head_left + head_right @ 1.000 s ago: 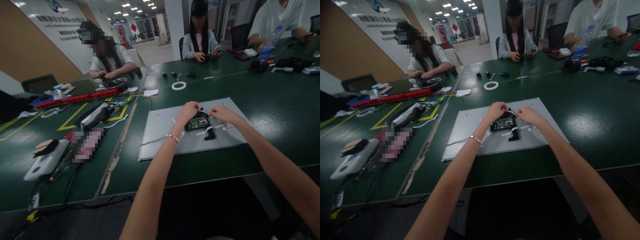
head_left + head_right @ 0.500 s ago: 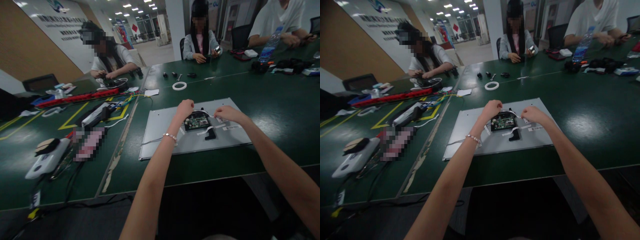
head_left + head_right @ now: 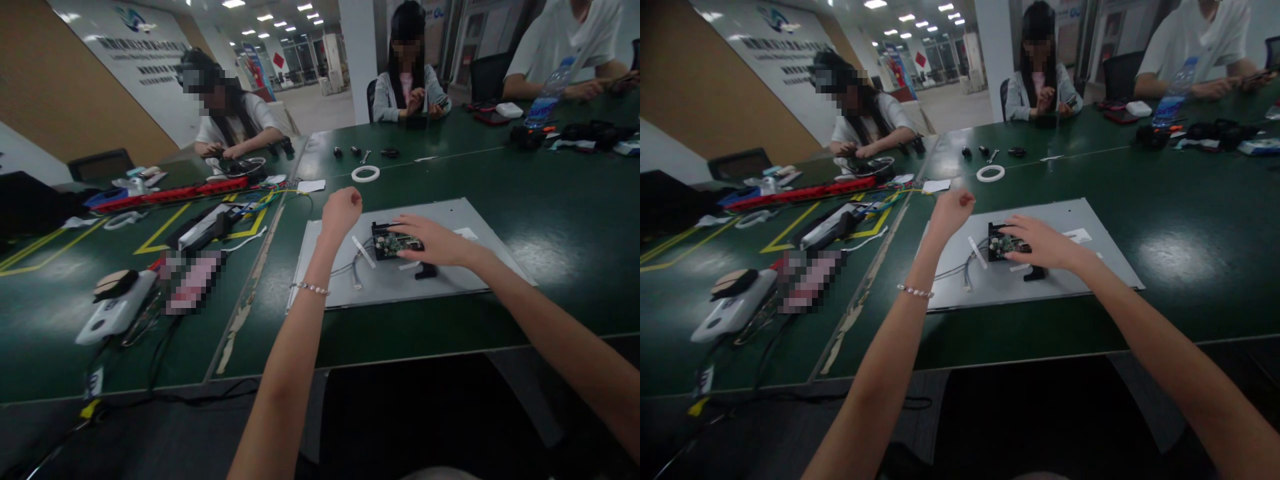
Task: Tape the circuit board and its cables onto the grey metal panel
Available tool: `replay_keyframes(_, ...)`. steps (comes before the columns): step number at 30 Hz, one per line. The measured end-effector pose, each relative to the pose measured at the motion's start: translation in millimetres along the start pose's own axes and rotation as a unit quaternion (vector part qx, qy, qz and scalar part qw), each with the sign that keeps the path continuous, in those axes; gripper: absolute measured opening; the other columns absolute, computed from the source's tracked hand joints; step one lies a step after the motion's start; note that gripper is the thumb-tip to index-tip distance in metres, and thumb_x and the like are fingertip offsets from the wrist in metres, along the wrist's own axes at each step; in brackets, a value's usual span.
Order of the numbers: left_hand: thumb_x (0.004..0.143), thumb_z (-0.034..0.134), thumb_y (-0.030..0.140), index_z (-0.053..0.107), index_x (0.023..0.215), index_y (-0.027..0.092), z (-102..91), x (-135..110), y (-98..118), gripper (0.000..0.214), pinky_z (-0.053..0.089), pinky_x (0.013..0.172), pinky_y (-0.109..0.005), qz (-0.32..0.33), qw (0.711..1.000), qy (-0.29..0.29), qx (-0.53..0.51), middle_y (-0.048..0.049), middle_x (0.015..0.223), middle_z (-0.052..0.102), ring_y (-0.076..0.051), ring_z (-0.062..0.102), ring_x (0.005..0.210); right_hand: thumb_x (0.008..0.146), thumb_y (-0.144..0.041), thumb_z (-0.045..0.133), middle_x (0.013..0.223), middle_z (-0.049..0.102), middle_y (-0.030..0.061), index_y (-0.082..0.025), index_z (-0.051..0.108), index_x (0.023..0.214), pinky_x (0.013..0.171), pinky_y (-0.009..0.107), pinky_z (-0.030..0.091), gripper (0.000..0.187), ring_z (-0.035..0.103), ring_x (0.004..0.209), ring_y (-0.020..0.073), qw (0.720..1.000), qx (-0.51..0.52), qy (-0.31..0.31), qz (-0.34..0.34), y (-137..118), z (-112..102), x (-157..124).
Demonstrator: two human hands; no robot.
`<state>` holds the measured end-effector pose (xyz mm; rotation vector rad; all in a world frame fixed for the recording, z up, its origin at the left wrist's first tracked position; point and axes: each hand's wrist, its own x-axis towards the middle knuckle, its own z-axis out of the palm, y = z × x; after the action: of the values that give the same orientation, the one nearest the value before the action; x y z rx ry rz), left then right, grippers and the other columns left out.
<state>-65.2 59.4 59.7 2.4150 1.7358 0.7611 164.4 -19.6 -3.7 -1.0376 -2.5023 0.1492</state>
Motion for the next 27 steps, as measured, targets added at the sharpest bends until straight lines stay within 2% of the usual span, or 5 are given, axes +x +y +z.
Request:
replay_keyframes(4, 0.083, 0.047, 0.014, 0.067, 0.095, 0.017, 3.6, -26, -33, 0.023, 0.047, 0.083, -0.026, -0.037, 0.999, 0.034, 0.020, -0.0053, 0.097, 0.070, -0.017, 0.062, 0.091, 0.088, -0.053, 0.056, 0.150, 0.030, 0.0081, -0.017, 0.047, 0.141, 0.118, 0.039, 0.022, 0.065, 0.022, 0.141, 0.0207, 0.985, 0.048, -0.072, -0.152, -66, 7, 7)
replay_keyframes(7, 0.084, 0.047, 0.015, 0.066, 0.095, 0.018, 5.3, -40, -55, 0.022, 0.046, 0.084, -0.026, -0.074, 0.995, 0.055, 0.034, -0.0055, 0.098, 0.069, -0.017, 0.062, 0.092, 0.090, -0.048, 0.055, 0.152, 0.026, 0.0099, -0.016, 0.046, 0.142, 0.118, 0.040, 0.020, 0.062, 0.016, 0.143, 0.0209, 0.971, 0.071, -0.106, -0.202, -91, 19, 5)
replay_keyframes(10, 0.085, 0.046, 0.015, 0.065, 0.096, 0.019, 6.0, -45, -65, 0.022, 0.045, 0.083, -0.026, -0.092, 0.993, 0.061, 0.049, -0.0057, 0.099, 0.069, -0.016, 0.062, 0.092, 0.094, -0.043, 0.049, 0.154, 0.019, 0.0095, -0.017, 0.045, 0.142, 0.119, 0.042, 0.017, 0.056, 0.009, 0.144, 0.0226, 0.975, 0.060, -0.107, -0.184, -95, 29, 4)
replay_keyframes(15, 0.086, 0.046, 0.016, 0.064, 0.095, 0.020, 8.1, -48, -62, 0.020, 0.045, 0.080, -0.026, -0.090, 0.990, 0.069, 0.083, -0.0052, 0.098, 0.068, -0.018, 0.063, 0.092, 0.097, -0.035, 0.043, 0.155, 0.012, 0.0093, -0.017, 0.043, 0.144, 0.119, 0.042, 0.017, 0.050, 0.002, 0.145, 0.0224, 0.990, 0.027, -0.071, -0.117, -94, 36, 1)
replay_keyframes(27, 0.087, 0.047, 0.017, 0.062, 0.096, 0.021, 6.4, -53, -62, 0.017, 0.044, 0.081, -0.028, -0.086, 0.988, 0.086, 0.094, -0.0048, 0.099, 0.067, -0.018, 0.062, 0.095, 0.096, -0.033, 0.042, 0.155, 0.012, 0.0074, -0.023, 0.032, 0.149, 0.117, 0.049, 0.021, 0.054, 0.005, 0.144, 0.0270, 0.996, -0.022, -0.037, -0.074, -87, 51, 4)
